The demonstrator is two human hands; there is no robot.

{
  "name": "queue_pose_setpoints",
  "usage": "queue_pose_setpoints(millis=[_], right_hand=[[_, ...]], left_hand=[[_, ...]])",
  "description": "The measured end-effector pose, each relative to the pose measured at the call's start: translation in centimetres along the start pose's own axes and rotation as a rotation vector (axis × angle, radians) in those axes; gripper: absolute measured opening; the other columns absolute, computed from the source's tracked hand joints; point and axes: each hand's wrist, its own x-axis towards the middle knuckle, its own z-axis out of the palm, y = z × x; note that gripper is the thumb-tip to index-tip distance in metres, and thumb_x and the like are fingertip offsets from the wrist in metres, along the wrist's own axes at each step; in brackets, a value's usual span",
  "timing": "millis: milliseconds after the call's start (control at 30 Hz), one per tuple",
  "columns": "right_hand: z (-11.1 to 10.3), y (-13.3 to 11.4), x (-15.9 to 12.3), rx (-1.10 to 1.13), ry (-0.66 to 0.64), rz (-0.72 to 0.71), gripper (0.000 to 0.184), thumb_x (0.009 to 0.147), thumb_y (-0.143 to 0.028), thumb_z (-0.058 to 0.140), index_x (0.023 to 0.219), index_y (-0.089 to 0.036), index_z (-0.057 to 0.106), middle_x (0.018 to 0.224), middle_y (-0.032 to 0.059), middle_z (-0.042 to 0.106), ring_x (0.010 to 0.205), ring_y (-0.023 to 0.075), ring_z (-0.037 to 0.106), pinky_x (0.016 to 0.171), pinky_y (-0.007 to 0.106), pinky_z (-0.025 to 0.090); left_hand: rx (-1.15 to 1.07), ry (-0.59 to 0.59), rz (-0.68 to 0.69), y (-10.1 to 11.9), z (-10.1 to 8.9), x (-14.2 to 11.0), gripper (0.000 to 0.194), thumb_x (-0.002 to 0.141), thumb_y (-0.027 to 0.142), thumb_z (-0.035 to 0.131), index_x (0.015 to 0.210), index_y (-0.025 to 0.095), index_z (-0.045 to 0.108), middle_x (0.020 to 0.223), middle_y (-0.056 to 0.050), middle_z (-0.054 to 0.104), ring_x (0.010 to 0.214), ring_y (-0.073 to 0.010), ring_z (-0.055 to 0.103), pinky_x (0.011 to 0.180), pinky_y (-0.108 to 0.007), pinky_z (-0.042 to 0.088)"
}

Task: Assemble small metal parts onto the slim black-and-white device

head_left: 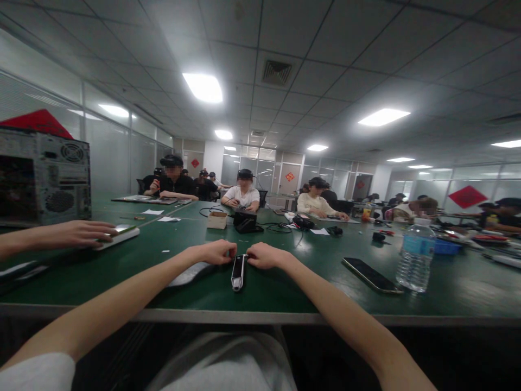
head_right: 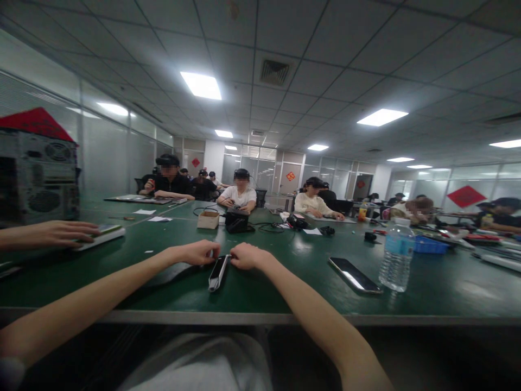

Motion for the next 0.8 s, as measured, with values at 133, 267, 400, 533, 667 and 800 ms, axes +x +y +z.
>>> queue_pose_setpoints(millis=[133,267,400,533,667,800], right_hand=[[-0.5,-0.6,-0.4,-0.007,-0.013,0.006,0.028,0.087,-0.032,0.05,0.103,-0.015,0.067,0.103,0.0133,0.069,0.091,0.0232,0.065,0.069,0.027,0.045],[-1.2,-1.4,-1.0,-0.012,-0.017,0.018,0.031,0.087,-0.033,0.05,0.104,-0.012,0.064,0.107,0.0159,0.067,0.094,0.0257,0.064,0.071,0.03,0.046],[-1.7,-2.3,-1.6,-0.02,-0.031,0.046,0.032,0.087,-0.034,0.049,0.106,-0.012,0.062,0.11,0.0177,0.064,0.096,0.0274,0.063,0.071,0.032,0.048],[-1.9,-2.8,-1.8,-0.033,-0.049,0.059,0.032,0.088,-0.033,0.048,0.106,-0.011,0.062,0.111,0.0185,0.064,0.097,0.0278,0.063,0.073,0.033,0.048],[-1.8,-2.6,-1.7,-0.024,-0.043,0.04,0.032,0.088,-0.034,0.049,0.104,-0.011,0.063,0.11,0.0186,0.064,0.096,0.0282,0.063,0.074,0.033,0.048],[-1.6,-2.2,-1.5,-0.04,-0.024,0.018,0.029,0.089,-0.03,0.048,0.102,-0.012,0.065,0.108,0.0177,0.066,0.095,0.0273,0.064,0.073,0.032,0.047]], left_hand=[[0.031,-0.006,-0.015,0.4,0.0,0.0,0.014,0.078,0.019,0.058,0.092,0.019,0.059,0.083,0.0,0.065,0.071,-0.015,0.06,0.062,-0.022,0.042],[0.057,-0.008,-0.016,0.6,-0.1,-0.1,0.012,0.079,0.022,0.058,0.091,0.019,0.057,0.087,-0.001,0.065,0.076,-0.0163,0.06,0.065,-0.023,0.043],[0.055,-0.012,-0.02,0.6,0.1,0.0,0.013,0.08,0.025,0.058,0.092,0.019,0.057,0.089,-0.002,0.065,0.079,-0.0167,0.059,0.067,-0.023,0.043],[0.06,-0.001,0.014,0.5,0.3,0.1,0.014,0.081,0.026,0.057,0.092,0.018,0.059,0.091,-0.004,0.065,0.08,-0.0179,0.059,0.067,-0.024,0.043],[0.072,-0.008,0.023,0.4,0.4,0.0,0.013,0.082,0.027,0.057,0.091,0.017,0.059,0.09,-0.004,0.065,0.078,-0.0179,0.059,0.065,-0.024,0.042],[0.085,0.006,0.049,0.4,0.5,0.1,0.01,0.084,0.023,0.056,0.091,0.018,0.06,0.089,-0.004,0.065,0.079,-0.0173,0.059,0.066,-0.024,0.042]])
